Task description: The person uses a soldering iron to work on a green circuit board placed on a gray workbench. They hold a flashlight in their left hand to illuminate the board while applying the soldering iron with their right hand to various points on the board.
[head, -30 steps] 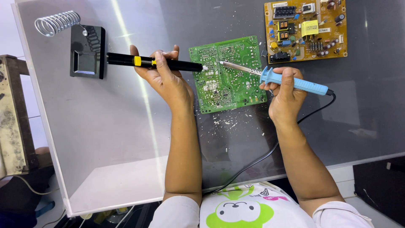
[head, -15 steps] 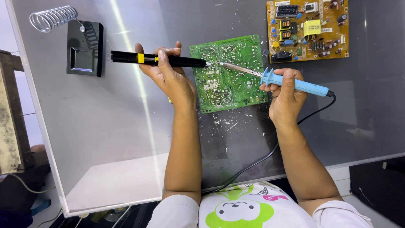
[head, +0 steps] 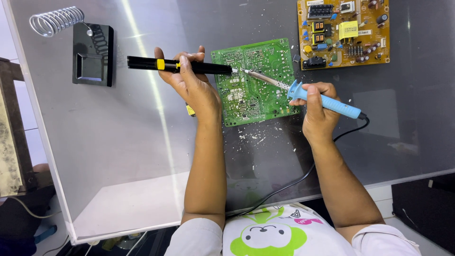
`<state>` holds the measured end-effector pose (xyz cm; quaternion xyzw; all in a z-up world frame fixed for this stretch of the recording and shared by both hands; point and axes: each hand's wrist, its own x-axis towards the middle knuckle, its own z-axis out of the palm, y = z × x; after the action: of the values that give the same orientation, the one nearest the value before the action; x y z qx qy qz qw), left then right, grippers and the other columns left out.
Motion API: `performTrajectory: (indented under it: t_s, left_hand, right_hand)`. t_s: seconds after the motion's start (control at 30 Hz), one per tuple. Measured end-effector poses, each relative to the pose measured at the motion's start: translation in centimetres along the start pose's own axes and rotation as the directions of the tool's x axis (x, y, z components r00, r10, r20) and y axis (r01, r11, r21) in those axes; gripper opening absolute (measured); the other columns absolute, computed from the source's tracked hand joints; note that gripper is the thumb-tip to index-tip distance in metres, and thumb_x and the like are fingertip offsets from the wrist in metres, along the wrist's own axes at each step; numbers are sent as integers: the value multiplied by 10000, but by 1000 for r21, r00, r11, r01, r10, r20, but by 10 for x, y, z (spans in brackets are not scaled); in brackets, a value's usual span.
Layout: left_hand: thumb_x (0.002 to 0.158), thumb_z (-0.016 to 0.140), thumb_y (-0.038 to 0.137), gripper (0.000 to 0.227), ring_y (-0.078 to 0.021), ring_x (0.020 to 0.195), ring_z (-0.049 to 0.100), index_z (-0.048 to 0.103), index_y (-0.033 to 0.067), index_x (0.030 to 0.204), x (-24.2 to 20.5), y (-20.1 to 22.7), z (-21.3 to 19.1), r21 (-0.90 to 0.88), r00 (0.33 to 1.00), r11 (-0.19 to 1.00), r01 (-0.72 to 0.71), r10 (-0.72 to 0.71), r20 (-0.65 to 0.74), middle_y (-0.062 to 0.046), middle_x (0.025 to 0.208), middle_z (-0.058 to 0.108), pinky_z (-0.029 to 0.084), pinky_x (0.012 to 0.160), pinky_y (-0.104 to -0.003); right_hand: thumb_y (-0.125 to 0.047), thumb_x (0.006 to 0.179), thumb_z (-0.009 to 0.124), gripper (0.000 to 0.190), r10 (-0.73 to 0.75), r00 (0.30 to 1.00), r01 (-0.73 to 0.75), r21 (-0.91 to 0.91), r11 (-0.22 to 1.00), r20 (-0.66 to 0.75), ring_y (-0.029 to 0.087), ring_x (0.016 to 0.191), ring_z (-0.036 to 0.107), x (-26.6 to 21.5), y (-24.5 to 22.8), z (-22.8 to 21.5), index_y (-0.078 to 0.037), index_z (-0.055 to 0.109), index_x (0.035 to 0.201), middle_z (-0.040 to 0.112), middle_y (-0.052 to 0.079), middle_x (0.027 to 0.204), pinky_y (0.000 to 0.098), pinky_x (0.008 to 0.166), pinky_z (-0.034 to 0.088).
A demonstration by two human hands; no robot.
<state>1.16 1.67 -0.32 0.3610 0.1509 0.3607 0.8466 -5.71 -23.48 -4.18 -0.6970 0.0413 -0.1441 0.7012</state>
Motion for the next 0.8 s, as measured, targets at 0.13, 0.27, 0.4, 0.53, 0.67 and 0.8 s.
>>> performTrajectory:
  t_s: [0.13,0.27,0.4,0.53,0.67,0.8]
  left_hand:
    - [1138,575,130,662,-161,892,641,251,142,1714,-2,-7,-2,-32,1000,999,-6,6,7,-52,1062,569,557,1212,-611]
    - [1150,576,146,651,-162,923,634,255,160,1717,-6,-8,0,-30,1000,1000,-1,1,14,-47,1107,560,542,1237,-617]
    - [1159,556,131,650,-170,901,647,241,158,1727,-8,-10,2,17,1000,1000,-17,17,18,-42,1086,564,550,1239,-604]
    - [1173,557,145,649,-181,925,669,230,169,1733,-13,-12,5,21,999,999,-29,28,44,-40,1134,562,535,1255,-610]
    - [1204,507,202,595,-159,994,681,202,124,1709,-21,-9,10,183,980,974,-137,106,166,-47,1163,572,581,1249,-598]
    - [1227,468,192,511,-180,965,669,239,129,1679,-27,-8,12,188,958,960,-206,159,239,-50,1147,579,600,1216,-576]
  right_hand:
    - [-301,1158,655,292,-36,999,36,15,999,8,323,707,773,-6,-2,2,-11,662,1121,656,120,990,366,639,696]
    - [-305,1171,623,289,-51,999,51,-20,998,20,320,705,771,-10,-3,3,-21,644,1119,643,122,992,348,637,667]
    - [-312,1156,638,287,-35,999,35,4,999,-37,305,662,754,-13,-1,7,-29,657,1112,694,146,987,351,618,658]
    - [-261,1184,578,210,100,991,-86,151,985,-86,187,696,649,-13,-1,11,-63,638,1150,598,92,763,398,701,686]
    - [-377,1111,662,288,253,941,-154,386,910,-223,205,636,645,-3,-13,4,-94,685,1067,569,53,681,411,645,647]
    - [-473,1032,708,358,365,882,-203,459,865,-299,222,647,613,4,-29,-7,-116,712,1035,538,42,666,422,681,620]
